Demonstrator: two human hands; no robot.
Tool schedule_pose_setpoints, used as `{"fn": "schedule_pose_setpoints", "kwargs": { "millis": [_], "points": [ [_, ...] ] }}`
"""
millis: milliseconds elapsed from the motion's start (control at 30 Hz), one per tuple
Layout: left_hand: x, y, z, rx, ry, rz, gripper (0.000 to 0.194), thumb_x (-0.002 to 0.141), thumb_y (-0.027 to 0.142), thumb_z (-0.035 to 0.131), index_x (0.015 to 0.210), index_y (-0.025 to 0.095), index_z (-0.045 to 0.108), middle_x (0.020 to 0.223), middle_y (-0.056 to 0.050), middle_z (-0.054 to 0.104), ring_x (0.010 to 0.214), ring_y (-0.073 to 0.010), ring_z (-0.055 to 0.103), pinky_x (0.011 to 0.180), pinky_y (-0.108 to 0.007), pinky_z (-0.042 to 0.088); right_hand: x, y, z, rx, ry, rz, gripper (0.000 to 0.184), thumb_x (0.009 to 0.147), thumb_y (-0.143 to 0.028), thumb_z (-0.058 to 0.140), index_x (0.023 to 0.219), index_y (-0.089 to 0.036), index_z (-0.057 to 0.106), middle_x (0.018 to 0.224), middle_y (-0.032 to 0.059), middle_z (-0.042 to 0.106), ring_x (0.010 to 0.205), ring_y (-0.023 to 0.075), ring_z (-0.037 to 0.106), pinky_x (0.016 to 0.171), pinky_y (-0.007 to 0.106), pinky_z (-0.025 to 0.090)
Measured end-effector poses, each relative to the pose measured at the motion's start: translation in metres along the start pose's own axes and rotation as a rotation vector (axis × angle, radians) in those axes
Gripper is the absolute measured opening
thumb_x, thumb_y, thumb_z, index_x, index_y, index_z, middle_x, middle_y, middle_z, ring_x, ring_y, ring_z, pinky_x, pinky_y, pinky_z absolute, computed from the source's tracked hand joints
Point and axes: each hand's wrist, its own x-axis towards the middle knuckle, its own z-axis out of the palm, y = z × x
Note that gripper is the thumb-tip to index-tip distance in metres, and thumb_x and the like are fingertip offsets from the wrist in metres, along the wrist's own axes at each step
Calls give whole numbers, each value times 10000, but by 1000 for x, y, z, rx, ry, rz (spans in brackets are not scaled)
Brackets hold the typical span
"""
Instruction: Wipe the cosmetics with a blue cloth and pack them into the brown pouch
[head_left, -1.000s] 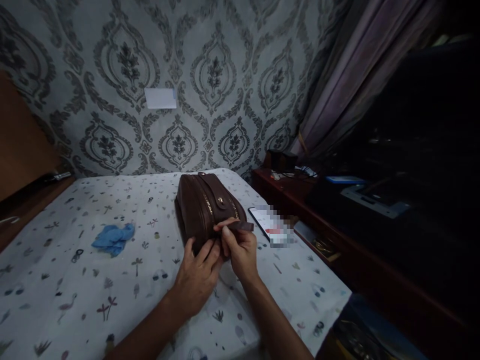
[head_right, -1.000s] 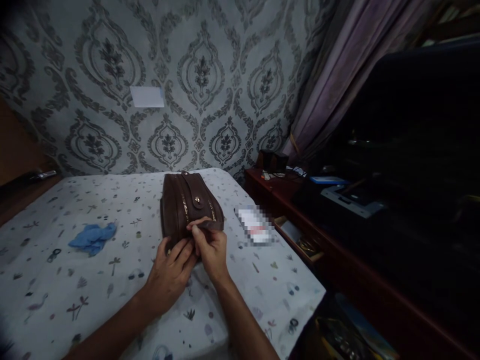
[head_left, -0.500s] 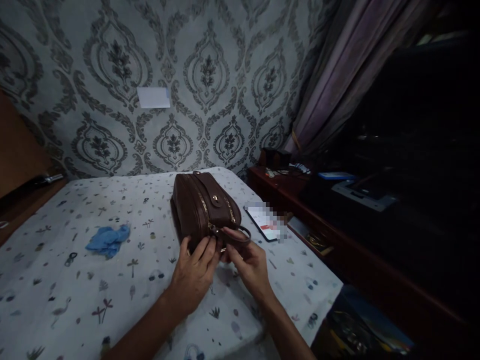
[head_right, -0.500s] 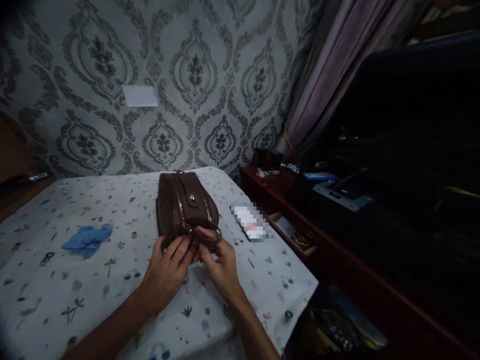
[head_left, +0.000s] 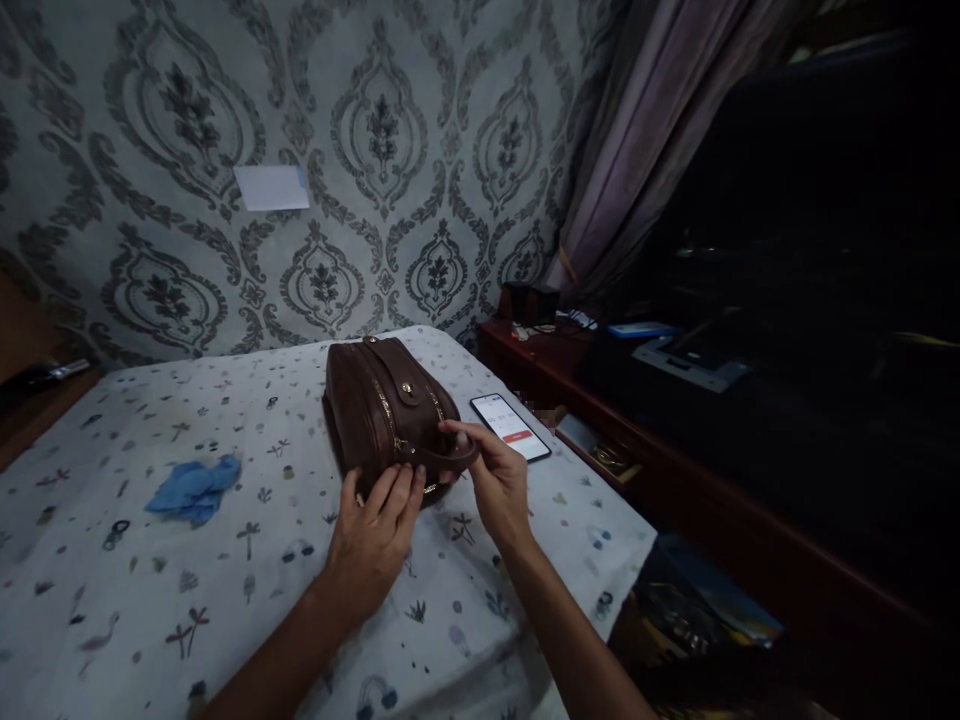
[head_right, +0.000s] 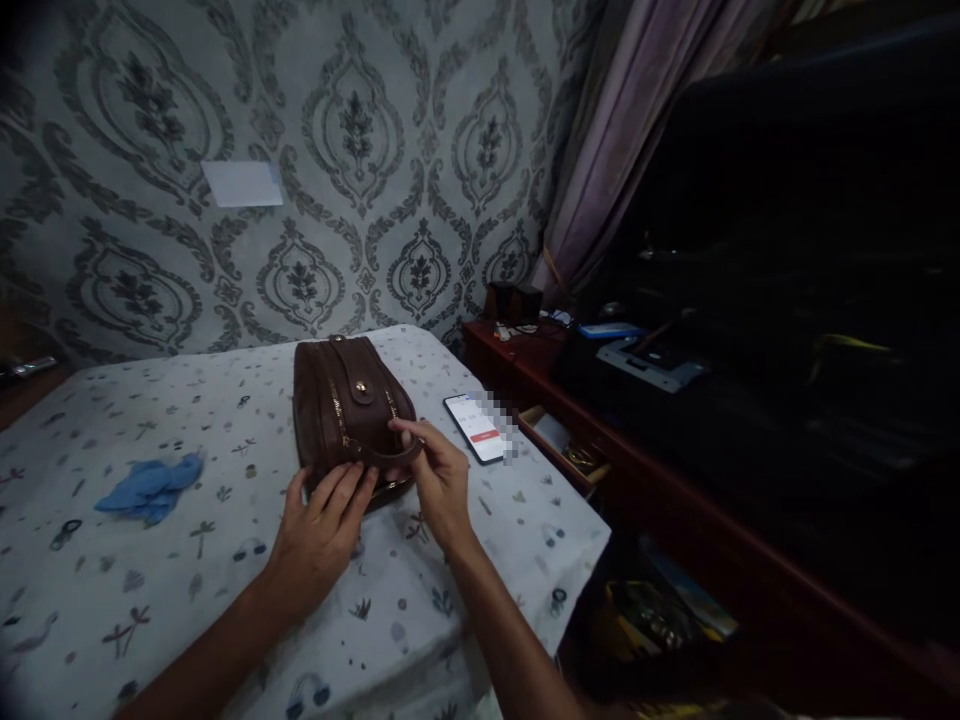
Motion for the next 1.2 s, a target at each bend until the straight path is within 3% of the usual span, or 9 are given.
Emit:
{"fn": "schedule_pose_setpoints", "kwargs": {
  "millis": [267,567,667,733,833,900,1000,1100,1200],
  "points": [
    [0,0,1,9,-33,-9,422,960,113,393,1321,140,609,1247,-123,682,1154,-249,558,1082,-511,302,-3,9,1,94,40,104,344,871,-522,634,935,-199,734,827,33,704,389,57,437,388,225,369],
    [1,0,-3,-4,-16,-6,432,951,79,386,1311,142,617,1247,-118,686,1156,-238,557,1104,-508,280,-15,17,1,61,65,99,359,863,-544,634,856,-194,713,539,-56,471,377,70,381,383,216,306],
    [0,0,-1,-4,-11,-6,419,958,103,401,1316,141,613,1241,-123,686,1150,-243,560,1104,-515,285,-16,16,1,63,57,102,353,876,-531,620,853,-193,718,581,-37,526,389,74,411,392,224,342],
    [0,0,0,-6,-4,1,414,955,99,405,1309,133,617,1235,-126,687,1150,-246,559,1101,-522,286,-18,14,2,68,81,105,314,875,-503,633,911,-201,711,739,3,639,436,80,480,430,237,414],
    [-1,0,1,-8,0,7,419,944,85,408,1303,125,619,1237,-130,686,1159,-250,555,1100,-532,282,-22,11,3,69,215,117,316,799,-454,736,1000,-224,653,971,35,694,518,91,563,490,247,488],
    [-2,0,1,0,-12,2,426,939,90,418,1319,127,606,1252,-131,678,1165,-253,553,1099,-533,284,-25,11,2,77,249,180,308,786,-466,748,894,-205,625,797,4,681,472,89,543,458,226,459],
    [-2,0,1,13,-25,4,426,934,98,431,1323,134,602,1265,-133,670,1175,-258,551,1088,-530,299,-30,9,3,109,45,298,423,883,-568,593,746,-169,625,549,-11,584,402,97,496,419,226,419],
    [-2,-1,2,6,-28,11,376,943,121,441,1254,159,649,1269,-126,669,1181,-260,550,1074,-531,316,-32,3,10,121,-147,255,430,928,-544,534,1090,-174,681,831,67,693,543,127,582,493,258,492],
    [-3,0,2,-9,-20,13,333,957,136,436,1166,177,692,1227,-117,691,1176,-258,556,1055,-535,334,-29,-6,20,45,-243,113,490,929,-393,593,1402,-294,510,1287,102,577,761,135,606,610,270,539]
  ]
}}
